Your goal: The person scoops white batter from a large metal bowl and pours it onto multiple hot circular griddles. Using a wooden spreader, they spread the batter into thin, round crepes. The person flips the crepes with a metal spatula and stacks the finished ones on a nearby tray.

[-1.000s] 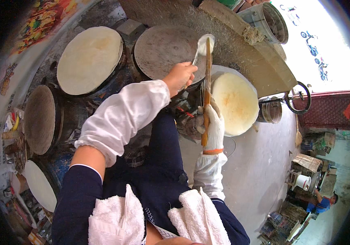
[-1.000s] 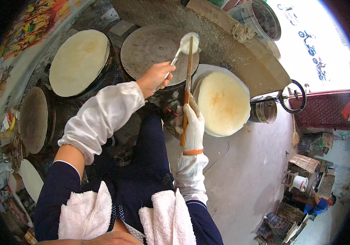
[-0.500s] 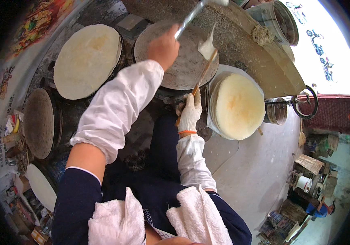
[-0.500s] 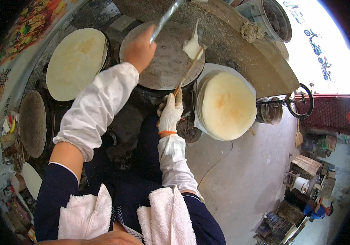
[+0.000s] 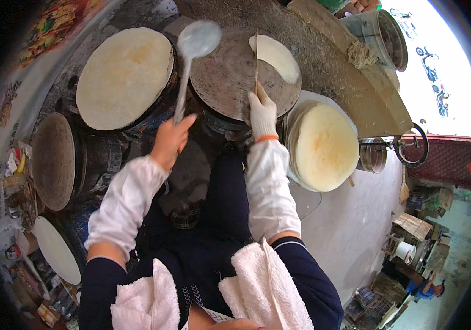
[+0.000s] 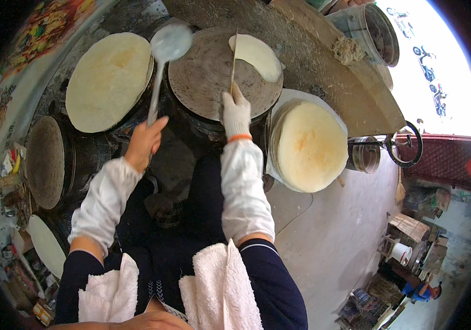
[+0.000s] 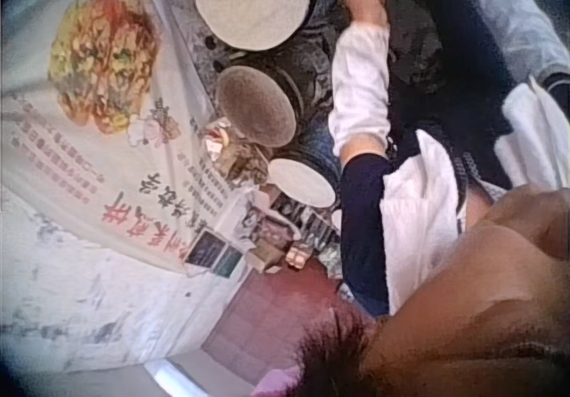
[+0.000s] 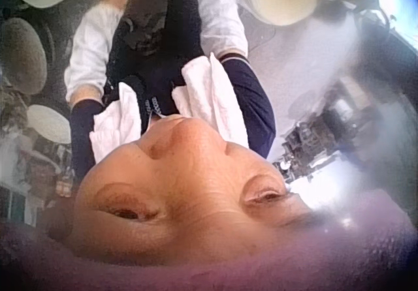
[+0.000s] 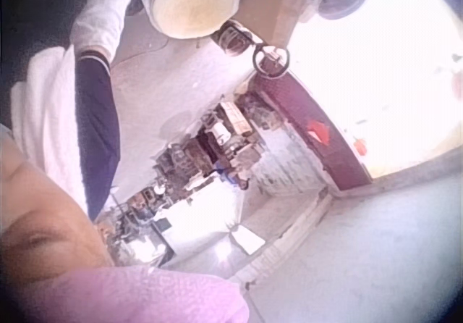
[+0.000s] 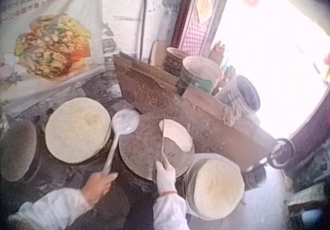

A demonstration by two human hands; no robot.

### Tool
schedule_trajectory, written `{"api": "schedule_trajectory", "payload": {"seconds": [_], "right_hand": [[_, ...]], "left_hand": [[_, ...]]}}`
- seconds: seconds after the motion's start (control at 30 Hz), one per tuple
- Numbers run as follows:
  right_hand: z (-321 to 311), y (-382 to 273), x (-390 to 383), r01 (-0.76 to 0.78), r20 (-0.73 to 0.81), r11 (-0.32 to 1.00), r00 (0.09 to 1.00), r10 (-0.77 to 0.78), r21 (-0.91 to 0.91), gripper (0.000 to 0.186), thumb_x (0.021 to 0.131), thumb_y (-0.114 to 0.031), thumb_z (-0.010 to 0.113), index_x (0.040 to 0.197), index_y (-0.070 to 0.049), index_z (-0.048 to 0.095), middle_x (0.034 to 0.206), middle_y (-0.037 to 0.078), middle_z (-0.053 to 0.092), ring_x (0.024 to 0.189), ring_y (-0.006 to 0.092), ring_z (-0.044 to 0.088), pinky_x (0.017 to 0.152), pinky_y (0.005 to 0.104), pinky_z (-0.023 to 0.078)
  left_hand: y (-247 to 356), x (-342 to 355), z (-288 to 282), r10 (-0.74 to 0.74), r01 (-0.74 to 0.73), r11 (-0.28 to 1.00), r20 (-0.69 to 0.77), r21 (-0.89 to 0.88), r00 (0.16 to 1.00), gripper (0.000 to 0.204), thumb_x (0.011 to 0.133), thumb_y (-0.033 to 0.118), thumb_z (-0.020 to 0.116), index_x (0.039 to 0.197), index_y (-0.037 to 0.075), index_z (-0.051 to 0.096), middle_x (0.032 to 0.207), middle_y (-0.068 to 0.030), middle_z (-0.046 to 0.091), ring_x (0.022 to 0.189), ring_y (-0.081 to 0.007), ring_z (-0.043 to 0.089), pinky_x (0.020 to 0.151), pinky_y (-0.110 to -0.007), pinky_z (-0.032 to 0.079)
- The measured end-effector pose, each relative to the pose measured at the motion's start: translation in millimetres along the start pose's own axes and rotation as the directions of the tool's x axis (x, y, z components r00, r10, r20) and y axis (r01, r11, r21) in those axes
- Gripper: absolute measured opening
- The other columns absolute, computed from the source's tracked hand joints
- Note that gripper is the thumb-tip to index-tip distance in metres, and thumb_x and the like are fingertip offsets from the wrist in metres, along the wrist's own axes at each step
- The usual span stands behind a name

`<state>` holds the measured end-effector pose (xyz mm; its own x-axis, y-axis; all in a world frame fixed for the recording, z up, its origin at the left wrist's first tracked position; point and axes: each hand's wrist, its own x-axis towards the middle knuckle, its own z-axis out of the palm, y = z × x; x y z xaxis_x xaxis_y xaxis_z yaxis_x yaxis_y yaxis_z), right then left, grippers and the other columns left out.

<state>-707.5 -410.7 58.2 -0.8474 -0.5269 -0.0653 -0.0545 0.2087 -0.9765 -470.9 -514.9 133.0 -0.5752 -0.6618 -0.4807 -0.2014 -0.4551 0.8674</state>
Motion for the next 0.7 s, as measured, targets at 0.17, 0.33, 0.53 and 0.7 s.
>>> {"api": "schedule_trajectory", "payload": {"seconds": [0.17, 0.33, 0.53, 0.7], "right_hand": [[-71.2, 21.0, -69.7, 0.048, -0.196, 0.980, 0.977, -0.086, -0.194, 0.051, 0.095, -0.018, 0.060, 0.144, -0.003, 0.052, 0.127, 0.022, 0.067, 0.117, 0.0300, 0.066, 0.099, 0.0373, 0.049], [-83.4, 0.2, -92.2, -0.213, -0.189, 0.607, 0.976, 0.105, -0.766, 0.054, 0.096, -0.030, 0.059, 0.145, -0.010, 0.052, 0.116, 0.028, 0.067, 0.107, 0.0448, 0.064, 0.091, 0.0490, 0.052], [-2.9, 16.0, -0.7, 0.084, -0.146, 0.934, 0.979, -0.143, -0.347, 0.051, 0.095, -0.028, 0.057, 0.142, -0.010, 0.056, 0.112, 0.025, 0.071, 0.108, 0.0392, 0.067, 0.096, 0.0411, 0.050], [3.9, 1.1, 24.4, 0.082, 0.023, 0.950, 0.997, -0.079, -0.302, 0.052, 0.092, -0.029, 0.062, 0.139, -0.008, 0.059, 0.115, 0.022, 0.072, 0.113, 0.0355, 0.067, 0.096, 0.0387, 0.050]], "left_hand": [[-90.1, -85.8, -106.4, -0.126, 0.172, 0.975, -0.285, 0.143, 0.950, 0.037, 0.095, 0.025, 0.068, 0.066, 0.010, 0.049, 0.053, 0.0031, 0.044, 0.042, -0.0085, 0.041, 0.041, -0.029, 0.028], [-187.7, -149.8, -204.2, 0.128, 0.229, 0.726, -0.455, 0.648, 0.881, 0.035, 0.092, 0.026, 0.065, 0.070, -0.001, 0.058, 0.061, -0.0137, 0.057, 0.055, -0.0269, 0.059, 0.057, -0.042, 0.045], [-226.3, -170.0, -204.8, 0.194, 0.245, 0.693, -0.503, 0.678, 0.842, 0.023, 0.090, 0.024, 0.064, 0.084, 0.002, 0.070, 0.079, -0.0185, 0.068, 0.077, -0.0330, 0.069, 0.069, -0.043, 0.050], [-246.5, -173.4, -212.8, 0.185, 0.286, 0.705, -0.557, 0.649, 0.810, 0.019, 0.091, 0.022, 0.063, 0.093, 0.008, 0.076, 0.079, -0.0149, 0.070, 0.076, -0.0301, 0.070, 0.069, -0.042, 0.051]]}}
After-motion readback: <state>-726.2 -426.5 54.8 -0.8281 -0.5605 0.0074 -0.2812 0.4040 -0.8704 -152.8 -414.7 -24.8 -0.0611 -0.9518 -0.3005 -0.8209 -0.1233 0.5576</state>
